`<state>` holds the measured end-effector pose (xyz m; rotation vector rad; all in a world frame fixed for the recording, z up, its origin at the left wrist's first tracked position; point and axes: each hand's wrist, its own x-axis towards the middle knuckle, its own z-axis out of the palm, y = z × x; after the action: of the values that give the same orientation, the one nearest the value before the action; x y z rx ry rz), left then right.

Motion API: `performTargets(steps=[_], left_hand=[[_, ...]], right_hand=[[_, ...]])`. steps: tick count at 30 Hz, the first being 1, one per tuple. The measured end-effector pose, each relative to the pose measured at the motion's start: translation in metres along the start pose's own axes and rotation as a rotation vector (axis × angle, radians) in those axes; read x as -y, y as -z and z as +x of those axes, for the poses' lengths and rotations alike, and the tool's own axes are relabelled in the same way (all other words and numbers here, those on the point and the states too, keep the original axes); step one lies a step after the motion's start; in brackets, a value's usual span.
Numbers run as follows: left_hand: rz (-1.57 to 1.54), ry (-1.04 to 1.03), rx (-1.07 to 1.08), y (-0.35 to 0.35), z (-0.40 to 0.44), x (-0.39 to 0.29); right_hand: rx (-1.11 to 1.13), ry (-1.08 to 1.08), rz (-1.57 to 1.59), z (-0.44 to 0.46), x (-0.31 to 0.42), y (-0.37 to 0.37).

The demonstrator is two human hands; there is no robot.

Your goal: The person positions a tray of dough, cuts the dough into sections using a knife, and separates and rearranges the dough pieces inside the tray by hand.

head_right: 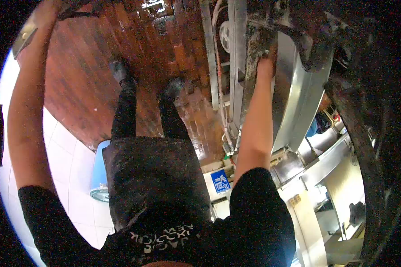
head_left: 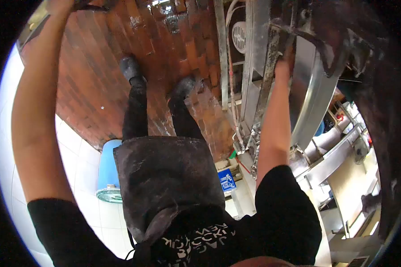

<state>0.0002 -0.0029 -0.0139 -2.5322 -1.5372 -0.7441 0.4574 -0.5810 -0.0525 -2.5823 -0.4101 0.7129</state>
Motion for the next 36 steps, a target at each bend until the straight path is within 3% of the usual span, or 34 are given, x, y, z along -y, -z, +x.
performTargets(steps=[1, 3, 5, 6, 7, 9, 11, 12, 14, 16, 17, 20, 22, 24, 25, 26, 27, 29, 30, 32, 36], left_hand=[[0.023, -0.023, -0.008, 0.002, 0.0, 0.004], [-0.23, 0.244, 0.207, 0.028, 0.005, -0.015], [-0.15, 0.446, 0.394, 0.043, 0.015, -0.024], [0.037, 0.215, 0.327, 0.01, 0.011, -0.001], [0.219, -0.018, 0.258, 0.001, 0.005, 0.009], [-0.127, 0.186, 0.176, 0.001, -0.002, 0.004], [-0.523, 0.151, -0.054, 0.018, 0.002, 0.009], [-0.542, 0.194, 0.019, 0.045, -0.001, 0.01], [-0.616, 0.249, 0.082, 0.116, -0.017, 0.014], [-0.629, 0.34, 0.128, 0.173, -0.051, 0.029], [-0.596, 0.319, 0.121, 0.191, -0.08, 0.047], [-0.542, 0.462, 0.402, 0.27, -0.169, 0.097], [-0.533, 0.581, 0.548, 0.311, -0.228, 0.134], [-0.411, 0.688, 0.855, 0.32, -0.31, 0.199], [-0.383, 0.865, 0.913, 0.343, -0.314, 0.206], [-0.347, 1.045, 0.972, 0.359, -0.309, 0.21], [-0.313, 0.984, 1.008, 0.358, -0.305, 0.223], [-0.231, 0.874, 1.109, 0.359, -0.323, 0.254], [-0.168, 0.843, 1.18, 0.359, -0.298, 0.252], [-0.199, 0.786, 1.102, 0.343, -0.248, 0.251], [-0.492, 0.866, 0.899, 0.298, -0.102, 0.225]], right_hand=[[0.044, -0.051, -0.201, -0.007, -0.016, 0.009], [0.144, -0.157, -0.59, -0.028, -0.033, 0.011], [0.031, -0.105, -0.635, -0.08, 0.01, -0.003], [-0.141, -0.015, -0.478, -0.119, 0.052, -0.008], [-0.135, -0.021, -0.438, -0.137, 0.061, -0.007], [-0.136, -0.035, -0.363, -0.166, 0.084, -0.002], [-0.191, -0.04, -0.43, -0.181, 0.071, -0.003], [-0.218, -0.046, -0.466, -0.188, 0.056, -0.005], [-0.059, -0.154, -0.495, -0.198, 0.021, -0.005], [0.076, -0.449, -0.35, -0.181, -0.044, 0.002], [0.069, -0.449, -0.366, -0.194, -0.042, 0.011], [-0.145, -0.298, -0.46, -0.243, -0.01, 0.031], [-0.219, -0.316, -0.478, -0.268, 0.029, 0.039], [-0.095, -0.36, -0.471, -0.284, 0.106, 0.045], [-0.027, -0.388, -0.472, -0.291, 0.137, 0.047], [0.014, -0.082, -0.662, -0.28, 0.118, 0.03], [0.059, 0.227, -0.847, -0.269, 0.086, 0.011], [0.213, 0.261, -0.737, -0.267, 0.178, 0.007], [0.051, 0.093, -0.216, -0.285, 0.255, 0.011], [0.071, 0.073, -0.143, -0.277, 0.34, 0.003], [0.09, 0.418, -0.015, -0.218, 0.463, -0.023]])
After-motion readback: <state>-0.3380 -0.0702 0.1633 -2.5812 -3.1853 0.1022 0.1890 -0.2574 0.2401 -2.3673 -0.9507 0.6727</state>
